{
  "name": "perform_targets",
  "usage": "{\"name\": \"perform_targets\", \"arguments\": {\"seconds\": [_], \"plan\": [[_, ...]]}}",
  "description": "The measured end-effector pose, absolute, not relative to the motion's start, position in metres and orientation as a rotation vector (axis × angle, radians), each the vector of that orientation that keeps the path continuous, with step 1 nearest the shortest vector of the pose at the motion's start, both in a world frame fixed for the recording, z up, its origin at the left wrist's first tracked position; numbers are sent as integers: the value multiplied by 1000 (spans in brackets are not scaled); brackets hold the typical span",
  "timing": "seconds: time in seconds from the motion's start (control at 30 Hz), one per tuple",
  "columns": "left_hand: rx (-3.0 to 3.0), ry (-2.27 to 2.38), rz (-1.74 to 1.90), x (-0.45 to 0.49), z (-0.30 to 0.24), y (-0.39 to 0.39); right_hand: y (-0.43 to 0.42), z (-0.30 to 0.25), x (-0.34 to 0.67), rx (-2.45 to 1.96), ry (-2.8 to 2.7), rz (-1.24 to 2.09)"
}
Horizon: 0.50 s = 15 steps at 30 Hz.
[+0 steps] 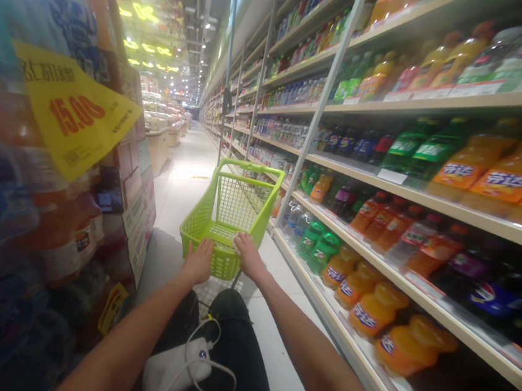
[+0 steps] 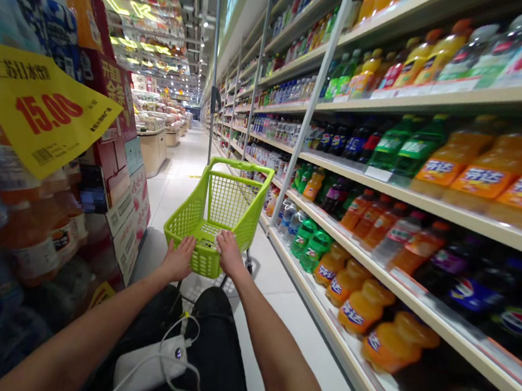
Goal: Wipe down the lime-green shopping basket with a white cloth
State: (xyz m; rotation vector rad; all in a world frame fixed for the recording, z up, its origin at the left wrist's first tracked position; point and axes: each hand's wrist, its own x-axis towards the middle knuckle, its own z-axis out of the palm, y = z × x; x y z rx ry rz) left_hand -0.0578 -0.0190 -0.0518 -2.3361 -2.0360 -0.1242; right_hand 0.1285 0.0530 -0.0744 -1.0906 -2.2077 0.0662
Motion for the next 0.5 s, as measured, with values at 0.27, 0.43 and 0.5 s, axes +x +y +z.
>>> {"name": "perform_targets", "arguments": {"seconds": [0.27, 0.43, 0.5], "plan": [[-2269, -2137, -70, -71, -58, -2, 31, -90, 105, -1089, -2149, 27], [-2303, -2086, -56, -77, -58, -1, 34, -88, 95, -1158, -2112, 16], [-2265, -2124, -70, -81, -58, -3, 37, -84, 106, -1195, -2099, 16]]}}
